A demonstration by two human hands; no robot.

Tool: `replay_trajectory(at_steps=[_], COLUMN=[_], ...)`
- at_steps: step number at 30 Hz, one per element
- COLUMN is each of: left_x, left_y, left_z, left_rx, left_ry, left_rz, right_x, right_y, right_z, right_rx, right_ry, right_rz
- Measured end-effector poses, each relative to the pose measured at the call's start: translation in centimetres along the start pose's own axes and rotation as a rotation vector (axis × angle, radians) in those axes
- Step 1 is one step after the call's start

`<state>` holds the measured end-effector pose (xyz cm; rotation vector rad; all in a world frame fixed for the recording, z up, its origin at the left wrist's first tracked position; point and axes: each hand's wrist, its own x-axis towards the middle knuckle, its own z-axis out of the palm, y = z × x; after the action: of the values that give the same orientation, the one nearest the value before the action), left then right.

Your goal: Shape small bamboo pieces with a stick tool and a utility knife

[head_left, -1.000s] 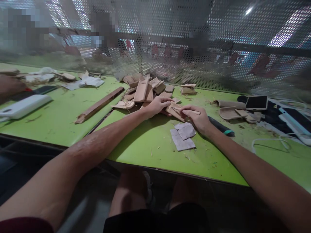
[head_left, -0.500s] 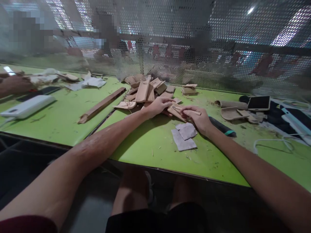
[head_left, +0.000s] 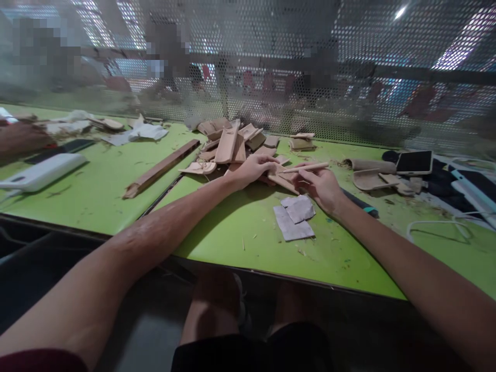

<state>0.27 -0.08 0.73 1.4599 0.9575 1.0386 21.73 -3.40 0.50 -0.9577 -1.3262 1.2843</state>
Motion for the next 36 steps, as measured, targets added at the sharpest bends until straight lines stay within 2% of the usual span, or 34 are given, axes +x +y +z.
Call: replay_trajectory(at_steps=[3, 8, 22, 29, 34, 36], left_x=[0.0, 0.4, 0.4, 0.1, 0.4, 0.6], left_y=[-0.1, -0.5, -0.2, 0.0, -0.8, -1.1], left_z=[-0.2, -1.0, -0.9, -0.5, 0.1, 0.1], left_rx=[0.016, 0.047, 0.11, 0.147, 0.282, 0.331], left_ry=[-0.031, -0.15, -0.15, -0.025, 0.255, 0.282], left_rz=[0.024, 0.044, 0.06, 0.082, 0.255, 0.281], right_x=[-0.1, -0.1, -0.6, -0.6, 0.1, 0.3], right_y=[-0.4, -0.5, -1.0, -1.2, -0.7, -0.5], right_z=[0.1, 0.0, 0.0, -0.2, -0.6, -0.7], right_rx=[-0.01, -0.012, 0.015, -0.027, -0.042, -0.054], right_ry=[0.023, 0.032, 0.017, 0.067, 0.161, 0.189], right_rz=[0.011, 0.011, -0.006, -0.042, -0.068, -0.077])
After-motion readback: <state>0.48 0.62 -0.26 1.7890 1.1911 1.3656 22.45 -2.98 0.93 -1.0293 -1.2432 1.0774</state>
